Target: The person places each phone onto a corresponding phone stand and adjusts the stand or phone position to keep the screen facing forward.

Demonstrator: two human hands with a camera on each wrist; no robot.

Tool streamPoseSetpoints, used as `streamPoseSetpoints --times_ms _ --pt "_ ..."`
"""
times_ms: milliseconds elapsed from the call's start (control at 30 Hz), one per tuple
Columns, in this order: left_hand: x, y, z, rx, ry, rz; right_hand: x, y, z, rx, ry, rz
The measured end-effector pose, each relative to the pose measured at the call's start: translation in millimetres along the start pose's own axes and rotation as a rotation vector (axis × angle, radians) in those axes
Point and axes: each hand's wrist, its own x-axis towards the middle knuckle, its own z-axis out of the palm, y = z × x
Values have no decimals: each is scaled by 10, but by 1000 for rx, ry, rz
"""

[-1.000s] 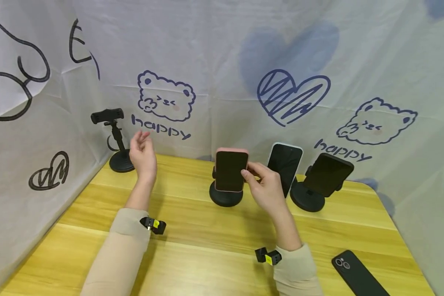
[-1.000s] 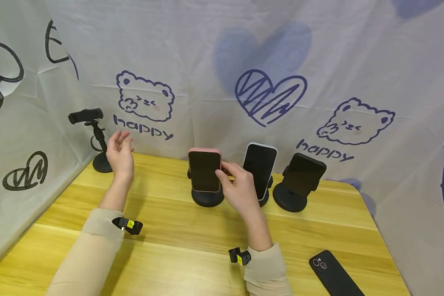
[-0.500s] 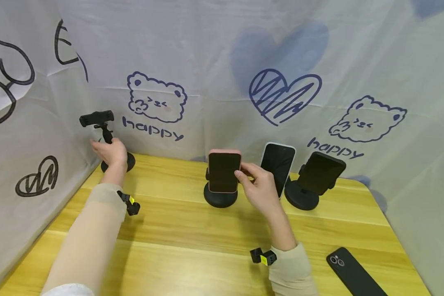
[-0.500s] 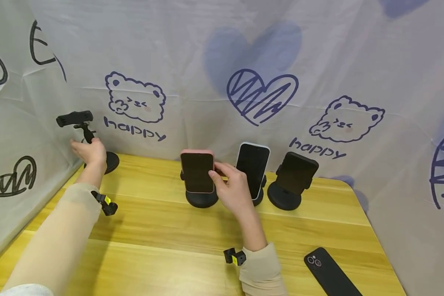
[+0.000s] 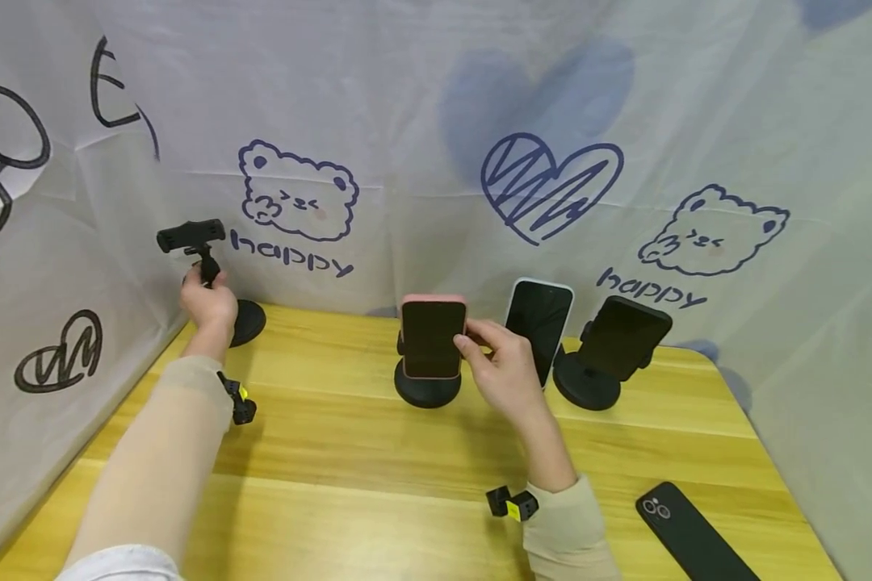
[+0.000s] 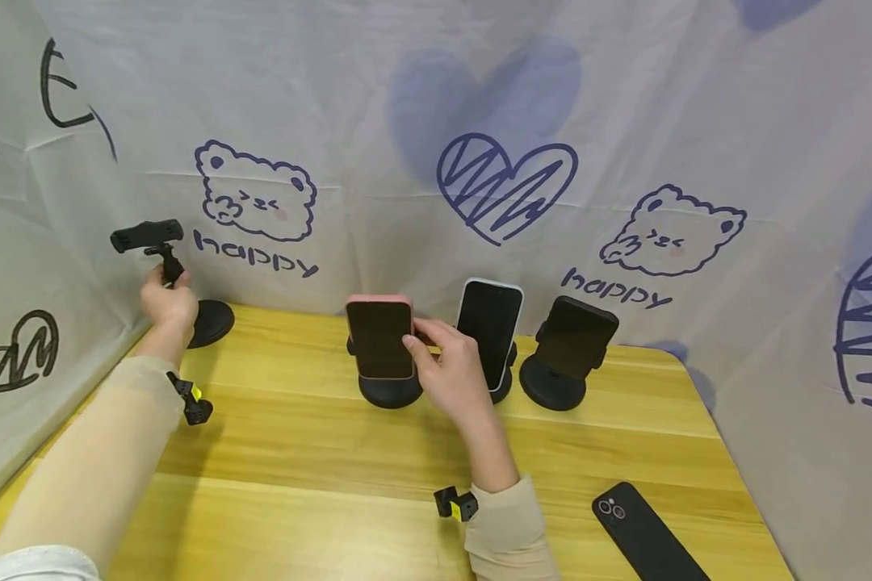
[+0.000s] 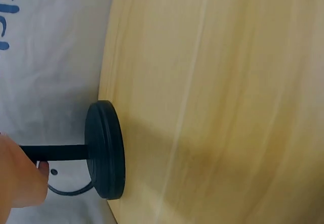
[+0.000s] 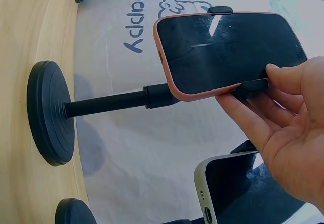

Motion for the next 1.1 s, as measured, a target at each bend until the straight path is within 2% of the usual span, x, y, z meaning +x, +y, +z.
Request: streamPoseSetpoints --times_ms 233,467,667,933,1100 --pt "-240 -9 76 -24 -55 58 6 -20 -5 11 -4 4" --pt "-599 -15 141 -118 -141 100 6 -32 -2 -4 -1 -13" --pt "-921 -11 151 -130 -238 151 -3 -43 3 1 3 3" --pt "-1307 22 155 -142 -378 159 1 -36 12 2 -2 6" --pt "-1493 55 126 -104 -458 145 0 -46 6 3 -6 9"
